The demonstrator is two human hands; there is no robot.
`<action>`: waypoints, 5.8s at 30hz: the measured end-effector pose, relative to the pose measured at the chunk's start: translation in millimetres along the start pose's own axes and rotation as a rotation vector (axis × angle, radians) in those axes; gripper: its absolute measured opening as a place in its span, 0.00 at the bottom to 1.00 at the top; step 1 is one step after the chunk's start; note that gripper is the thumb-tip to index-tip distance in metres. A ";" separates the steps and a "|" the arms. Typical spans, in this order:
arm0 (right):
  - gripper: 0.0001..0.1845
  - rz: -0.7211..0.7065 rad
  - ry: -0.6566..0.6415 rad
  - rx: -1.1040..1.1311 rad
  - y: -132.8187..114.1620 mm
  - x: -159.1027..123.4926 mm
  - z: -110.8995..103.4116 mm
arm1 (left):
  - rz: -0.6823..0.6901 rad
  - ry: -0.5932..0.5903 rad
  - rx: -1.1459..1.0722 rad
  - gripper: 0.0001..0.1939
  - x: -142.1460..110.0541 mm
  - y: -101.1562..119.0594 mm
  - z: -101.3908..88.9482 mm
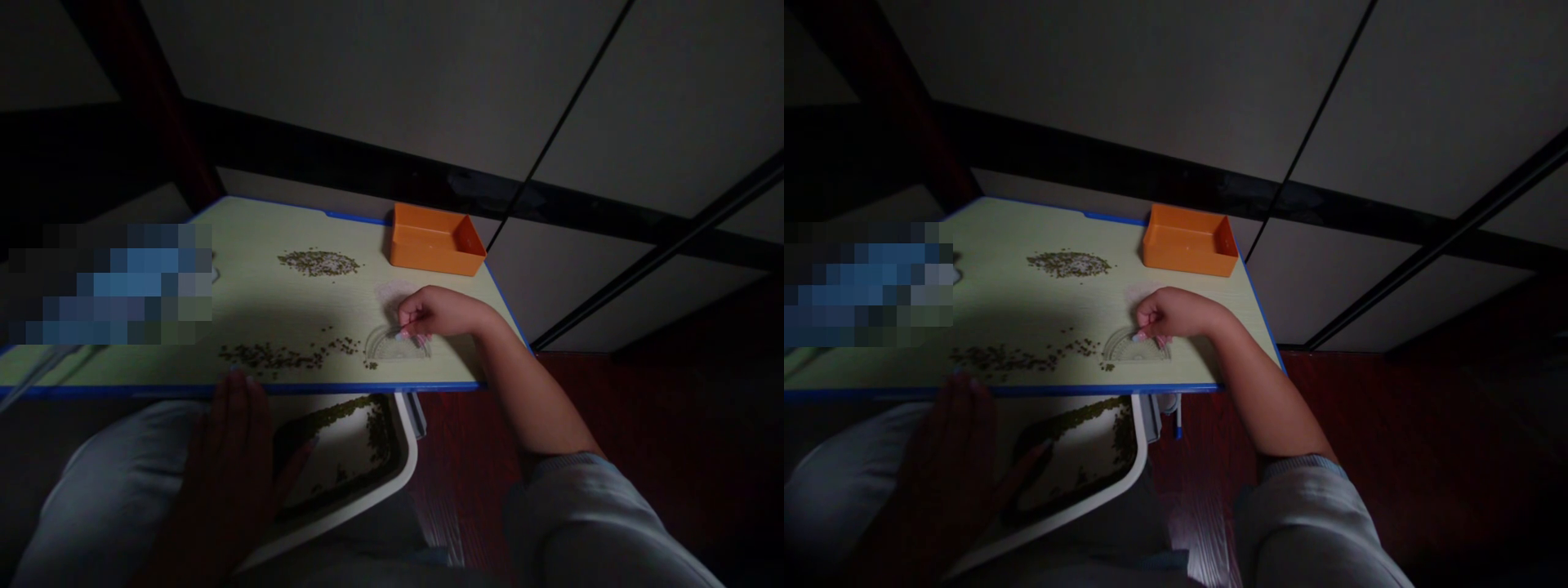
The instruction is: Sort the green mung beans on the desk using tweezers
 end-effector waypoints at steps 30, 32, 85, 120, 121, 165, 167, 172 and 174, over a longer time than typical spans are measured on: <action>0.12 0.112 -0.149 -0.032 5.0 -3.8 14.6 | -0.019 -0.015 0.007 0.46 0.4 2.4 -2.2; 0.12 0.104 -0.169 -0.028 3.4 -4.0 17.2 | -0.026 -0.023 0.013 0.45 0.6 2.2 -2.2; 0.13 0.133 0.013 -0.029 8.9 -2.7 -1.2 | 0.017 0.031 0.027 0.46 -1.1 1.9 -1.8; 0.13 0.037 -0.050 0.026 4.0 1.2 6.5 | -0.009 -0.006 0.001 0.46 -0.2 2.2 0.2; 0.12 0.032 -0.057 0.026 2.7 1.3 7.7 | -0.006 -0.010 0.000 0.46 -0.2 2.2 0.4; 0.11 0.018 -0.299 0.129 1.7 -3.4 29.3 | 0.007 -0.016 -0.021 0.47 -0.6 2.0 0.1; 0.11 0.020 -0.269 0.133 1.8 -3.9 25.5 | 0.007 -0.011 -0.017 0.46 -0.8 2.0 -0.2; 0.11 0.043 -0.193 0.119 4.6 -3.0 16.3 | 0.011 -0.015 -0.015 0.46 0.1 3.4 -0.1; 0.11 0.051 -0.165 0.114 5.0 -1.1 15.0 | 0.006 -0.013 -0.012 0.46 0.7 3.7 -0.7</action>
Point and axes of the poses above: each hand's wrist, its own x-axis towards the middle knuckle, its own z-axis out of the palm, y = z × x, the point moved 8 cm from there along x, towards the middle knuckle, and after that the axes turned 10 degrees about z, right-handed, at the moved point
